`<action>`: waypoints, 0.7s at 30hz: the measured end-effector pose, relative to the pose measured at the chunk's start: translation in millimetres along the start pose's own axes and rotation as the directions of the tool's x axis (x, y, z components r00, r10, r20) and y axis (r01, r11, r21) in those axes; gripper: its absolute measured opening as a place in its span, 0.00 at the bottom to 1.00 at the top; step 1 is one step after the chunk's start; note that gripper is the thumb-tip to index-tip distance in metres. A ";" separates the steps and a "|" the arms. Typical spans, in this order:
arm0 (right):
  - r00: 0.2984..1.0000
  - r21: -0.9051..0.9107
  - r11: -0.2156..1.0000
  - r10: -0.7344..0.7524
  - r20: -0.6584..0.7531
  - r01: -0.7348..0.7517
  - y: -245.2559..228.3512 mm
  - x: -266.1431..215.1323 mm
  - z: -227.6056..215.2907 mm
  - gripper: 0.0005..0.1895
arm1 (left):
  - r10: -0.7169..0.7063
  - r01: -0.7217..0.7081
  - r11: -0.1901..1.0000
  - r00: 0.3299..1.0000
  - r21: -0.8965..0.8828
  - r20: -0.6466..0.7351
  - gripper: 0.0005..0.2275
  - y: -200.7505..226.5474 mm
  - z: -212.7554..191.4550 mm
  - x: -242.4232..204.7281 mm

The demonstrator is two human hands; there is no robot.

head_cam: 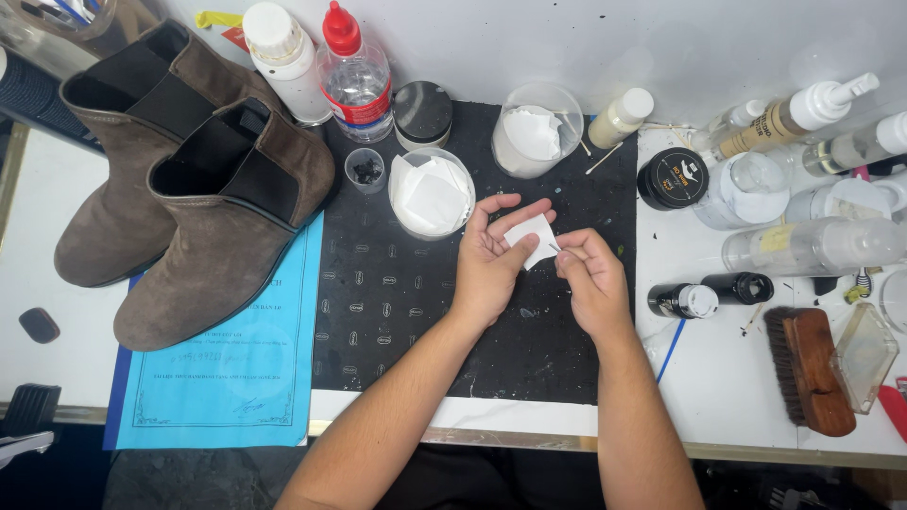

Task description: The person repeatedly wipes cotton swabs with a white tissue, folding and refolding the tissue to clean the swabs. The person handles the swabs one at a time, wiping them thoroughly before discarding the used tissue and repeating the process.

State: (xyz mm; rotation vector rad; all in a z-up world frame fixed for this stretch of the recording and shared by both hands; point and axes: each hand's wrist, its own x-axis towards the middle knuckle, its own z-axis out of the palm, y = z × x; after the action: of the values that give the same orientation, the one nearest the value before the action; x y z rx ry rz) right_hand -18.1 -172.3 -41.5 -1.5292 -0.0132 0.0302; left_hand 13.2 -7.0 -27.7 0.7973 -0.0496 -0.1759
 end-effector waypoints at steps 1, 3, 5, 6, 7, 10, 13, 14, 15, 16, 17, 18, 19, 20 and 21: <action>1.000 0.007 1.000 -0.011 -0.011 0.011 1.1 0.2 -1.4 0.08 | 0.000 0.000 0.998 1.000 0.059 -0.001 0.20 -0.8 -0.1 0.1; 1.000 0.024 0.999 -0.021 -0.023 0.022 2.5 0.7 -4.3 0.08 | 0.001 0.000 0.985 1.000 0.175 -0.002 0.20 -1.7 0.5 1.2; 0.999 0.042 0.999 -0.020 -0.027 0.021 2.3 0.7 -6.7 0.08 | -0.022 0.027 0.972 0.999 0.231 -0.025 0.19 0.0 1.3 -1.7; 0.999 0.033 0.999 -0.027 -0.021 0.027 1.6 0.1 -7.1 0.08 | -0.033 0.041 0.965 0.999 0.259 -0.037 0.18 1.9 1.8 -2.9; 0.999 0.024 0.999 -0.034 -0.014 0.035 0.5 0.3 -7.4 0.08 | -0.043 0.059 0.952 0.997 0.302 -0.057 0.18 4.0 3.0 -3.1; 0.999 -0.021 0.999 -0.043 -0.023 0.043 -3.2 0.9 -6.6 0.09 | -0.021 0.052 0.884 0.997 0.464 -0.071 0.16 11.6 5.9 -6.0; 0.999 -0.068 0.997 -0.038 -0.023 0.036 -6.2 1.1 -5.7 0.10 | 0.039 -0.028 0.785 0.999 0.619 -0.004 0.14 16.9 8.4 -8.1; 0.999 -0.081 0.996 -0.035 -0.018 0.034 -6.7 1.0 -5.5 0.11 | 0.032 -0.018 0.778 0.999 0.628 -0.010 0.13 17.8 9.4 -8.6; 0.999 -0.063 0.997 -0.037 -0.011 0.037 -7.1 1.1 -5.7 0.12 | 0.025 -0.010 0.771 1.000 0.637 -0.015 0.13 18.5 10.1 -8.8; 0.999 -0.045 0.998 -0.040 -0.004 0.040 -7.4 1.1 -6.2 0.13 | 0.033 -0.014 0.767 0.999 0.642 -0.017 0.12 19.3 10.4 -8.8; 0.999 -0.027 0.999 -0.043 0.003 0.043 -7.5 1.1 -7.1 0.14 | 0.041 -0.019 0.763 0.999 0.646 -0.019 0.11 20.1 10.4 -8.6; 0.999 -0.030 0.999 -0.041 0.003 0.041 -7.2 1.2 -7.9 0.13 | 0.049 -0.024 0.759 0.999 0.651 -0.021 0.10 20.6 10.4 -8.4; 0.999 -0.033 0.999 -0.040 0.002 0.040 -6.3 1.5 -8.3 0.13 | 0.052 -0.029 0.758 0.998 0.652 -0.017 0.09 21.0 10.4 -8.2; 0.999 -0.036 0.999 -0.038 0.001 0.038 -5.1 1.7 -8.5 0.12 | 0.055 -0.034 0.756 0.998 0.653 -0.012 0.09 21.2 10.2 -8.1; 0.999 -0.053 0.998 -0.042 0.002 0.042 -4.0 1.6 -8.8 0.12 | 0.058 -0.038 0.755 0.998 0.654 -0.009 0.08 21.2 10.0 -8.3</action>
State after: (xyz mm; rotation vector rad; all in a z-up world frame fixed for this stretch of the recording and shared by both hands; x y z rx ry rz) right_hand -16.3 -181.2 -37.8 -1.5819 -0.0470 -0.0033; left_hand 6.9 1.8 -5.4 1.5073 -0.1083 -0.0943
